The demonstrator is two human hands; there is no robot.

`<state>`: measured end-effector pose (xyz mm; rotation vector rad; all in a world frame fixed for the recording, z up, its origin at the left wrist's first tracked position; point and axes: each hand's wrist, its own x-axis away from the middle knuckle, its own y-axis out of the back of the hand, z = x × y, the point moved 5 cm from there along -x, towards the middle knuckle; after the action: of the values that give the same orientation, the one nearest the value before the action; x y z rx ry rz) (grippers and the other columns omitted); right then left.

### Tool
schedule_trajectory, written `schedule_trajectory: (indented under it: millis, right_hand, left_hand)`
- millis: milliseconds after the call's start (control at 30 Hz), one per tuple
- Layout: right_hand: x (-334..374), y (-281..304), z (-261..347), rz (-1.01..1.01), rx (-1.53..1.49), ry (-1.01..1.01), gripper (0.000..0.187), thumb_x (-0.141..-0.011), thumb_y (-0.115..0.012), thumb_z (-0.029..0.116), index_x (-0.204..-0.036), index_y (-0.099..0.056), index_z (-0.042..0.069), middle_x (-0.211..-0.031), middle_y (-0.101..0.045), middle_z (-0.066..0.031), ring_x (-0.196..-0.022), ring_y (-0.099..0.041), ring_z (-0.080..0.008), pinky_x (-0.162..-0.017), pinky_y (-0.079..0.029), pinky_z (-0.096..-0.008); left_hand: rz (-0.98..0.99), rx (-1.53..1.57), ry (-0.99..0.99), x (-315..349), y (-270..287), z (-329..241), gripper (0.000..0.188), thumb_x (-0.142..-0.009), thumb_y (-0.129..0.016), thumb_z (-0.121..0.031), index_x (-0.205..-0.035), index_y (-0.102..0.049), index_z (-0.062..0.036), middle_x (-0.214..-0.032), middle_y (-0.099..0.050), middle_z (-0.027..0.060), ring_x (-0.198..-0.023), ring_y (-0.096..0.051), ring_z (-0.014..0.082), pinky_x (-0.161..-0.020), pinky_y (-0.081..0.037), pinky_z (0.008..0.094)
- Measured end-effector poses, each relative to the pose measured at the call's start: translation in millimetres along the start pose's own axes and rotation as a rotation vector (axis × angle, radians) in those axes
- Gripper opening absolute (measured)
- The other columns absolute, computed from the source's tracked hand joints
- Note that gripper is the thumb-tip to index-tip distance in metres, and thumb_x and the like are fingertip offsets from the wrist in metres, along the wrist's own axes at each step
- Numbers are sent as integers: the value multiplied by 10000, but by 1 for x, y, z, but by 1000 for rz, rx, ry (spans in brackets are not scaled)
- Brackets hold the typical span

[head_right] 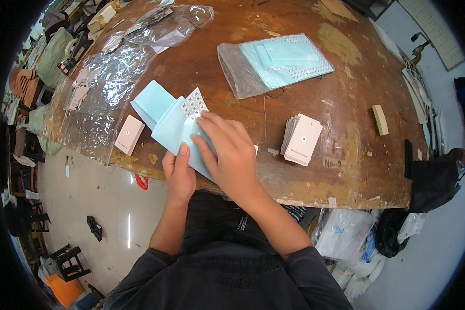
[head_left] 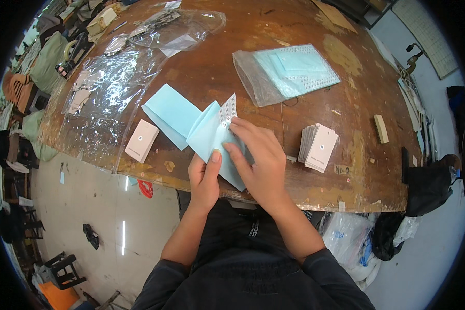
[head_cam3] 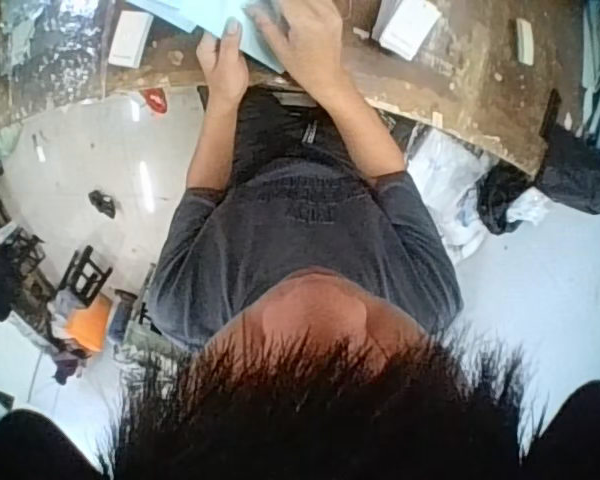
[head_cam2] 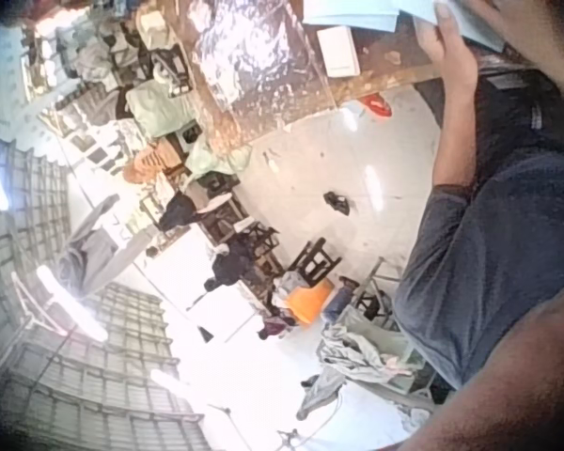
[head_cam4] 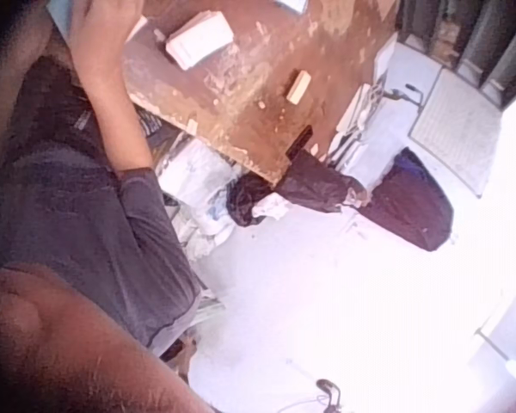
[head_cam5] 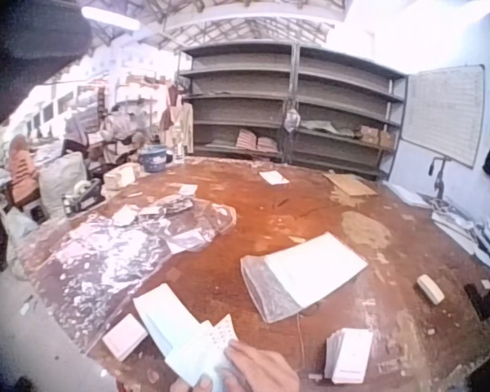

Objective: The person repeatedly picks small rectangular cards from a stack and places them onto a light blue notepad sheet on the table, then stacks the assembled units. The process continues with the same repetitive placement and stacking actions.

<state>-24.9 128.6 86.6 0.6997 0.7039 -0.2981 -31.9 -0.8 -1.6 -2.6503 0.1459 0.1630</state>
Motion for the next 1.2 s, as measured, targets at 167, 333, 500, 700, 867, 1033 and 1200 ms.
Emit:
schedule_trajectory:
  millis: [167,333,500,700,867,1033,1200]
  right_hand:
    - [-3,1,3,37,55,54,466,-829,-748,87,-1270,-632,-9,-1395,-568,-186,-1171,-568,-394,-967,-473,-466]
    - [-2,-7,0,212,92,5,509,-843,-743,135,-1318,-607,12,-1439,-531,-183,-1272,-493,-414,-1036,-392,-493]
    - [5,10,5,-83,156,27,416,-799,-770,69,-1198,-669,11,-1221,-618,-163,-1138,-562,-359,-948,-452,-454]
    - [8,4,4,-84,-41,-45,290,-776,-793,-10,-1052,-706,-7,-995,-718,-143,-862,-666,-281,-767,-540,-348]
    - [11,4,2,-88,-58,-139,216,-805,-783,2,-1009,-713,-9,-948,-728,-138,-796,-685,-233,-719,-547,-316]
    - [10,5,1,-81,-135,-184,182,-834,-758,-10,-1012,-718,-13,-915,-739,-119,-760,-694,-176,-686,-548,-281]
    - [8,4,-4,-67,-211,-258,198,-817,-753,-26,-1007,-703,-2,-878,-730,-115,-721,-690,-174,-626,-551,-282]
  left_hand:
    - [-38,59,43,0,5,5,375,-1057,-476,-164,-1341,-532,75,-1328,-591,135,-1217,-555,189,-1047,-428,344]
    - [-4,32,46,0,5,6,374,-1059,-461,-164,-1340,-528,74,-1319,-592,136,-1208,-561,195,-1046,-432,352]
    - [-87,122,46,-1,4,4,371,-1060,-458,-161,-1347,-521,65,-1315,-593,140,-1205,-565,203,-1044,-438,363]
    - [-58,113,25,-1,3,3,364,-1059,-460,-157,-1342,-525,62,-1316,-595,145,-1204,-567,214,-1044,-439,376]
    - [-34,119,17,1,4,3,364,-1058,-459,-153,-1342,-526,65,-1320,-595,144,-1208,-568,221,-1051,-434,381]
    - [-12,144,-10,1,5,2,375,-1058,-453,-155,-1354,-515,68,-1331,-590,150,-1217,-564,230,-1058,-427,387]
    - [-18,122,-2,2,4,1,384,-1057,-449,-153,-1361,-505,76,-1339,-582,154,-1222,-559,232,-1067,-417,391]
